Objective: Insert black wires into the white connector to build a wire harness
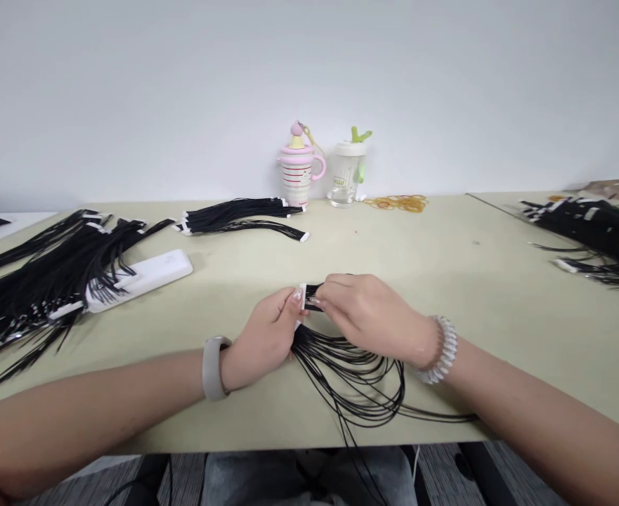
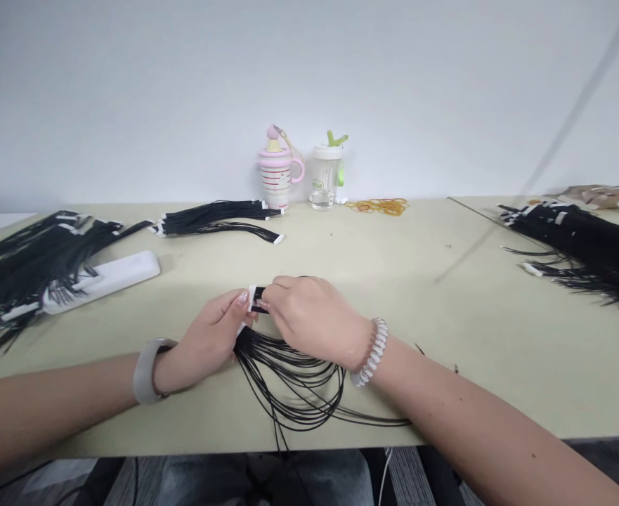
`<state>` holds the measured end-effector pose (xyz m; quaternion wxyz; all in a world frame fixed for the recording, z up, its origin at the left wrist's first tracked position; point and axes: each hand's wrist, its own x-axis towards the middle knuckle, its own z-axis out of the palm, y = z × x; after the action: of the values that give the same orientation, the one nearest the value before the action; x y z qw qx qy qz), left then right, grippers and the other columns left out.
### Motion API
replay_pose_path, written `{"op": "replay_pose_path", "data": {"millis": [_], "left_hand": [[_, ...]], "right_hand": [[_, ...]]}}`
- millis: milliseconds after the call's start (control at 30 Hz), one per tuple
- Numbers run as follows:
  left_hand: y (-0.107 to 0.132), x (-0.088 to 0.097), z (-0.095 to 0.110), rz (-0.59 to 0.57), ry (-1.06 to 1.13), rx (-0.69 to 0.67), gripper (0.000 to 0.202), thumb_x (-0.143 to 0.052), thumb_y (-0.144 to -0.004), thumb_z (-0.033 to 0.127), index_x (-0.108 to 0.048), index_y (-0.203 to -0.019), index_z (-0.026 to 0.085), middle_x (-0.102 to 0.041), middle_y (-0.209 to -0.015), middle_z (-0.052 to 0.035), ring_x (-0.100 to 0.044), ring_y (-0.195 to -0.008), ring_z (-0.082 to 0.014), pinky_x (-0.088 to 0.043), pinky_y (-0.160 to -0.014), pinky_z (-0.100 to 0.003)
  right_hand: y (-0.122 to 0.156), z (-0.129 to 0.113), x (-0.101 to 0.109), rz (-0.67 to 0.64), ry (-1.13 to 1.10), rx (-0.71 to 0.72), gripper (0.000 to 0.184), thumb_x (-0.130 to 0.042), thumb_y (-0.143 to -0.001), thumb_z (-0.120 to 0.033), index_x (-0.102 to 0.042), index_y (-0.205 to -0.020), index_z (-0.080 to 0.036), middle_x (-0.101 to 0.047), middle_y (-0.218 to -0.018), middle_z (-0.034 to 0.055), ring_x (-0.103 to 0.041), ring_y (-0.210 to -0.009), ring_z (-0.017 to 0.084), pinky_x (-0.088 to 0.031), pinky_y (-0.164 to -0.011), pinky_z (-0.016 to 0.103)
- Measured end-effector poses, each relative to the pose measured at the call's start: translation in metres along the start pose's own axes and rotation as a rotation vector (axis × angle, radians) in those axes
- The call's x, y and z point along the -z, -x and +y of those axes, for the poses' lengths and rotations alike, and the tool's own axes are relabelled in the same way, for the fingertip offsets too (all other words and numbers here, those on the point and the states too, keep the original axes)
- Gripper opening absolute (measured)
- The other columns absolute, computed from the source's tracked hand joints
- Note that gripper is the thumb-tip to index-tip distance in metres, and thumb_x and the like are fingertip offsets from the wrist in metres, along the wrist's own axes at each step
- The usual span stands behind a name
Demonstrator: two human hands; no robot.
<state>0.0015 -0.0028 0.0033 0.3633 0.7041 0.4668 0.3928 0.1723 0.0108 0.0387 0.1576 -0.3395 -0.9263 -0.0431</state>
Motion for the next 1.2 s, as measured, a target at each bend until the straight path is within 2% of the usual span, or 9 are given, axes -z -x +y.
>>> {"op": "replay_pose_path", "data": {"millis": [133,333,600,800,1000,1100,1200], "left_hand": [[0.001,0.0,0.001,-0.028,0.042,0.031,0.038,-0.029,-0.089,0.045,-0.043,-0.067,0.017,-0.039,-0.059,0.0038,-0.038,-0.05,-0.0088,-0.033,-0.049,-0.022],[0.001,0.0,0.001,-0.022,0.125,0.208,0.042,-0.028,-0.086,0.054,-0.042,-0.069,0.018,-0.037,-0.052,0.0054,-0.036,-0.038,-0.0083,-0.031,-0.038,-0.022],[0.0,0.0,0.0,-0.033,0.07,0.08,0.038,-0.03,-0.088,0.048,-0.042,-0.068,0.018,-0.039,-0.053,0.0051,-0.038,-0.041,-0.0076,-0.033,-0.041,-0.021],[0.0,0.0,0.001,-0.061,0.058,0.091,0.038,-0.03,-0.088,0.048,-0.043,-0.069,0.018,-0.04,-0.05,0.0054,-0.036,-0.037,-0.0077,-0.03,-0.036,-0.021],[0.0,-0.001,0.001,-0.07,0.093,0.093,0.038,-0.031,-0.087,0.047,-0.044,-0.068,0.018,-0.039,-0.049,0.0058,-0.038,-0.036,-0.0075,-0.032,-0.036,-0.02],[0.0,-0.001,0.001,-0.066,0.121,0.101,0.038,-0.033,-0.087,0.048,-0.046,-0.07,0.018,-0.04,-0.05,0.0057,-0.038,-0.036,-0.0073,-0.032,-0.035,-0.02],[-0.001,-0.001,0.001,-0.065,0.171,0.137,0.038,-0.034,-0.086,0.049,-0.045,-0.069,0.018,-0.039,-0.048,0.0058,-0.038,-0.036,-0.0073,-0.031,-0.035,-0.019]], "right_hand": [[0.001,0.0,0.003,0.014,-0.034,0.005,0.022,-0.035,-0.088,-0.02,-0.052,-0.076,-0.014,-0.052,-0.07,0.0017,-0.043,-0.062,0.01,-0.033,-0.062,0.024],[0.005,0.004,0.005,0.008,-0.084,-0.053,0.022,-0.035,-0.089,-0.021,-0.051,-0.075,-0.014,-0.053,-0.072,0.0019,-0.046,-0.065,0.01,-0.033,-0.064,0.023],[0.002,0.0,0.0,0.015,-0.036,-0.062,0.021,-0.037,-0.088,-0.022,-0.051,-0.074,-0.016,-0.054,-0.07,0.001,-0.046,-0.063,0.01,-0.032,-0.062,0.024],[0.002,-0.002,-0.004,0.039,-0.07,-0.093,0.021,-0.036,-0.088,-0.02,-0.053,-0.076,-0.015,-0.056,-0.072,0.0025,-0.049,-0.066,0.011,-0.033,-0.064,0.024],[0.0,-0.004,-0.008,0.054,-0.1,-0.096,0.022,-0.037,-0.087,-0.019,-0.054,-0.073,-0.014,-0.057,-0.07,0.003,-0.05,-0.067,0.011,-0.035,-0.066,0.024],[-0.001,-0.004,-0.005,0.073,-0.167,-0.105,0.022,-0.04,-0.086,-0.019,-0.056,-0.072,-0.014,-0.058,-0.068,0.0024,-0.05,-0.065,0.01,-0.035,-0.065,0.023],[-0.001,0.0,0.001,0.041,-0.351,-0.162,0.022,-0.042,-0.086,-0.02,-0.056,-0.07,-0.014,-0.057,-0.062,-0.0004,-0.049,-0.057,0.007,-0.035,-0.059,0.02]]}}
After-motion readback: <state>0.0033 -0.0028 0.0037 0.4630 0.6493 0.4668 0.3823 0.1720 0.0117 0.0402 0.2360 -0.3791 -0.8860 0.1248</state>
